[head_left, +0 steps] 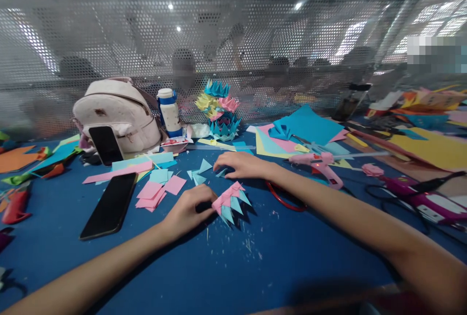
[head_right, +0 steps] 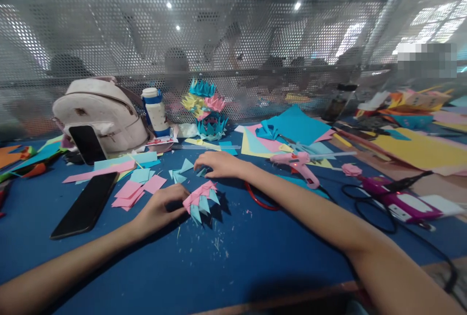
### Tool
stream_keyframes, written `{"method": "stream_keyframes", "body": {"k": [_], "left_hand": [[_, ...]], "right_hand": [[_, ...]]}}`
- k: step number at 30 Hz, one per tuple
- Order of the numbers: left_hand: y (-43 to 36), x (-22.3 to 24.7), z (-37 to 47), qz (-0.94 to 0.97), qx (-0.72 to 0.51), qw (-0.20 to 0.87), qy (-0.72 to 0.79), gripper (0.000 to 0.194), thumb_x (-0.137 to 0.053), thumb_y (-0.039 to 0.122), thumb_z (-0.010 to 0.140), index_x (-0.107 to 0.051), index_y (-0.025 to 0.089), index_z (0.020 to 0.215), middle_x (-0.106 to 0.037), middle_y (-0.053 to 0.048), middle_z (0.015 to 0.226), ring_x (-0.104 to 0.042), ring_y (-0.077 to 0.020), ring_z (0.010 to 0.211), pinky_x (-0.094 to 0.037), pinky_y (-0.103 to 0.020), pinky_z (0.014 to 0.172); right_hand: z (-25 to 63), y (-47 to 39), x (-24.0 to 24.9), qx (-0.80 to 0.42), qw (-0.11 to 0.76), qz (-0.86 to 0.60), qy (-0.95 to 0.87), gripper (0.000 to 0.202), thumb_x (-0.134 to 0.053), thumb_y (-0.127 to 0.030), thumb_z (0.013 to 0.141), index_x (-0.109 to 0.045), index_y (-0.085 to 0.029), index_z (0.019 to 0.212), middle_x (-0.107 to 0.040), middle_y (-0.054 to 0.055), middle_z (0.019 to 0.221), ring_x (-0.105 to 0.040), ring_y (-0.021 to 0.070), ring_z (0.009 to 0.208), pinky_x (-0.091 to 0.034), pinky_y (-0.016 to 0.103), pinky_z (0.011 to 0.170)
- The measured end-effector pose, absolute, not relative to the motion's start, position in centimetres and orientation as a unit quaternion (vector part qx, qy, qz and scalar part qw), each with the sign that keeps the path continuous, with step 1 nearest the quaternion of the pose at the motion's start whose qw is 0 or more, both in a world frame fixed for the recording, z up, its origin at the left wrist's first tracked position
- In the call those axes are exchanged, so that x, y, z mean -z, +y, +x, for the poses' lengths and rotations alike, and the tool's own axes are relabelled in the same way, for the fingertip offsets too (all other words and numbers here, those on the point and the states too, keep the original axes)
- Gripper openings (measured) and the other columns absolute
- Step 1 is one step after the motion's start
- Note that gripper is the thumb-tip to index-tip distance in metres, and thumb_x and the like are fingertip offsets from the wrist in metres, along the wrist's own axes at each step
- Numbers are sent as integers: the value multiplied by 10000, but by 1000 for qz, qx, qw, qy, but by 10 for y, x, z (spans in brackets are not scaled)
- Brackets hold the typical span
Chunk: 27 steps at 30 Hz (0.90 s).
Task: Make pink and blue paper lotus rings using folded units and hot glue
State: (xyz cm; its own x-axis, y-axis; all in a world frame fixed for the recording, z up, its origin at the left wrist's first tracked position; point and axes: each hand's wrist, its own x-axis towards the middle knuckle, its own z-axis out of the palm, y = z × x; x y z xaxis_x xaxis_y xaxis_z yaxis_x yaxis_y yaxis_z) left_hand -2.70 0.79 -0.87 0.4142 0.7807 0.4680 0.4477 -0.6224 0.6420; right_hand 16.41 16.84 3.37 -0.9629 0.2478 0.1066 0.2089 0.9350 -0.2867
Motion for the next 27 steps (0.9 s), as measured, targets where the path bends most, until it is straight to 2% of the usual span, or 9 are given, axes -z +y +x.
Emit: {"method": "stream_keyframes", "body": {"k": [4, 12, 20, 27], "left_hand": [[8, 9, -27, 813, -387, 214, 379, 139, -584, 192, 910, -627, 174, 779, -655, -35, 794, -592, -165, 767, -450, -279, 701], [8, 9, -26, 812, -389, 216, 378, 159, -570, 214, 922, -625, 180, 776, -660, -38, 795, -598, -168, 776, -455, -284, 700], [8, 8, -26, 812, -390, 216, 376, 150, -580, 201, 915, -623, 176, 773, -661, -39, 796, -597, -163, 771, -450, -277, 702], [8, 7, -26, 811, -388, 219, 380, 178, -564, 229, 926, -623, 177, 767, -655, -42, 787, -595, -169, 768, -454, -280, 695]], "right_hand": [[160, 167, -25, -105, 81, -110, -985, 287, -612, -141, 831, -630, -222, 1106, -671, 50, 1069, -583, 181, 987, -412, 281, 765], [157, 171, -17, -62, 96, -117, -986, 325, -567, -147, 822, -625, -237, 1129, -682, 49, 1079, -596, 183, 950, -385, 277, 708], [156, 169, -24, -98, 107, -123, -982, 317, -507, -118, 840, -626, -245, 1105, -687, 27, 1065, -604, 164, 912, -374, 265, 688], [154, 173, -29, -178, 103, -114, -972, 222, -522, -54, 788, -700, -183, 823, -661, 32, 921, -575, 130, 808, -413, 249, 715]]}}
